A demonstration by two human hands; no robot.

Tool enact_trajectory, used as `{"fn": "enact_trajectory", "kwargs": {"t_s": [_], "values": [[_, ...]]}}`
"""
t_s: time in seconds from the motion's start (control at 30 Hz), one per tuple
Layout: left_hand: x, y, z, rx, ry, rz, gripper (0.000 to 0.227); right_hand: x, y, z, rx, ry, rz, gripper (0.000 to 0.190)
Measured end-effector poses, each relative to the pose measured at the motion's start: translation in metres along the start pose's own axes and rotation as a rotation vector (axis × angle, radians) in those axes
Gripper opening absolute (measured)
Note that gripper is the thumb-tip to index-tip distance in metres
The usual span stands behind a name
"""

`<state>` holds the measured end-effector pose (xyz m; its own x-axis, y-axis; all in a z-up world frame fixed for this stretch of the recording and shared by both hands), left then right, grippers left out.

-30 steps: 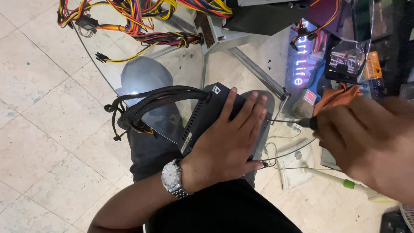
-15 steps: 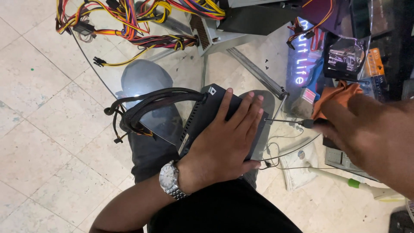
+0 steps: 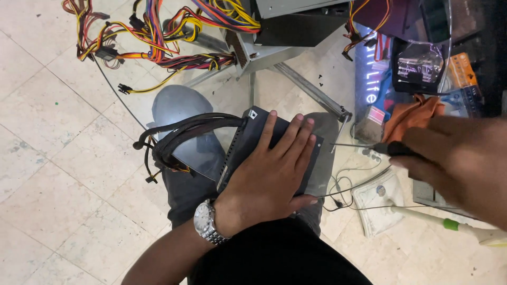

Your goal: The person holds a black computer power supply unit, turning it over to inspect the label and connectors. They then use a screwdriver to tighten screws on the unit's metal casing, securing it while seated.

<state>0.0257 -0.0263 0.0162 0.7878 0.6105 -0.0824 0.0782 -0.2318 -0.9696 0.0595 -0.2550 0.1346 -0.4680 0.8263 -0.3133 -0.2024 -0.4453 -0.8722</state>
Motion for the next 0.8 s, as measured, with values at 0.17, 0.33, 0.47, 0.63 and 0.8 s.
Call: {"fn": "enact_trajectory", "kwargs": {"t_s": [0.17,0.33,0.47,0.63,0.8], "values": [[0.003,-0.016,0.030,-0.218,-0.013,0.195,0.080,-0.047,0.037,-0.001,-0.253,0.187,-0.436,0.029],[0.016,-0.024,0.069,-0.175,-0.071,0.312,0.081,-0.040,0.111,-0.006,-0.604,0.187,-0.437,0.025],[0.023,-0.012,0.082,-0.229,-0.064,0.422,0.078,-0.035,0.168,-0.023,-0.734,0.326,-0.597,0.016],[0.013,-0.007,0.071,-0.428,-0.065,0.417,0.064,-0.030,0.167,-0.044,-0.823,0.212,-0.789,0.016],[-0.007,0.000,0.049,-0.557,-0.249,0.200,0.064,-0.035,0.170,-0.057,-0.794,0.216,-0.814,0.020]]}}
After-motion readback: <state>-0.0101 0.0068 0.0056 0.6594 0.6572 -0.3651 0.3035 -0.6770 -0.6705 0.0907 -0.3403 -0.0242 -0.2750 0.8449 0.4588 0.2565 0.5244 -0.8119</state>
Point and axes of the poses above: each hand's wrist, its own z-axis away from the middle knuckle, its own y-axis out of the palm, x = y × z, the point moved 4 cm from there along -z, towards the middle knuckle, and after that the axes turned 3 degrees about y, right-handed, at the moved point
